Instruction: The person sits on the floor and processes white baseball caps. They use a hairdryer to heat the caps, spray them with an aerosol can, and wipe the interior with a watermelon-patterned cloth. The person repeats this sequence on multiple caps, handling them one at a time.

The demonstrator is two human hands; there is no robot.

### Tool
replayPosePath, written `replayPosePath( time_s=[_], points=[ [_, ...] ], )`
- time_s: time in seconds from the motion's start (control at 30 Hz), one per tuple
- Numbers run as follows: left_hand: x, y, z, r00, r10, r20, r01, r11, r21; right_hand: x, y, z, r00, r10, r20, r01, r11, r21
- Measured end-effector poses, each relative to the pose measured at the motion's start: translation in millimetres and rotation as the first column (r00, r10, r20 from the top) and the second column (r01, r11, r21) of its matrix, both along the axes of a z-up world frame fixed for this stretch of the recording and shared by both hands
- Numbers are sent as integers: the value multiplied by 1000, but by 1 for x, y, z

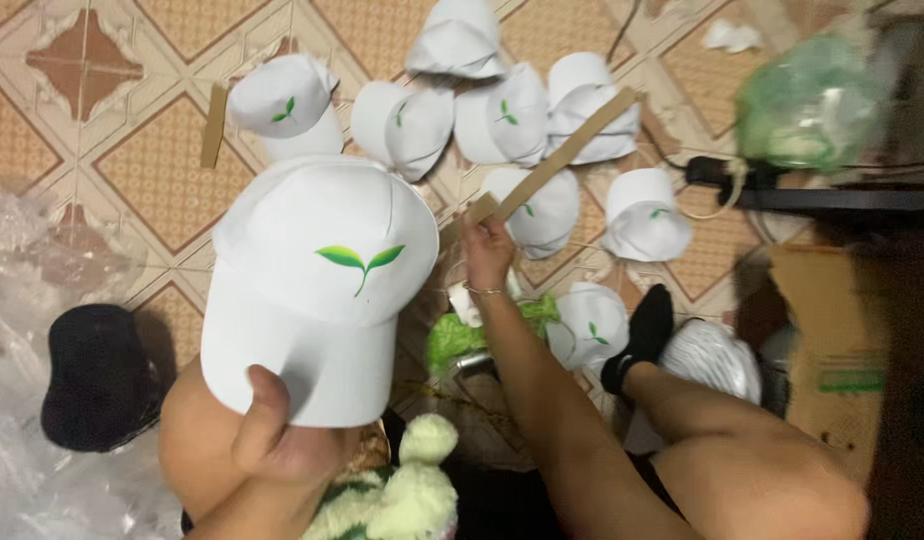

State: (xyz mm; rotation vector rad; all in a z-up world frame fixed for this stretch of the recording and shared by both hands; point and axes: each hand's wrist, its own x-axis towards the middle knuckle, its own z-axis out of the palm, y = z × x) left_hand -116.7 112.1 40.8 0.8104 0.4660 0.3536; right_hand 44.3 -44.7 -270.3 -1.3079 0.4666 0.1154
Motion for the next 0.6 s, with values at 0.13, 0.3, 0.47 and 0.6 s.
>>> replayPosePath(
  time_s=[0.13, 0.3, 0.47, 0.6],
  points=[
    [-17, -10, -8, 971, -166, 170, 153, 984, 86, 2, -47, 135, 997, -23, 70, 2, 958, 286],
    [-31, -32, -3, 822, -435, 368, 248, 854, 458, -24, -97, 254, 944, -100, 313, 51, 986, 161],
    [-58, -59, 48, 691, -600, 402, -183, 393, 901, -109, -152, 318, 875, -68, 479, 92, 995, -26],
    [-67, -86, 103, 740, -669, 66, -170, -90, 981, -180, -187, 357, 866, -140, 481, 128, 990, 58]
  ],
)
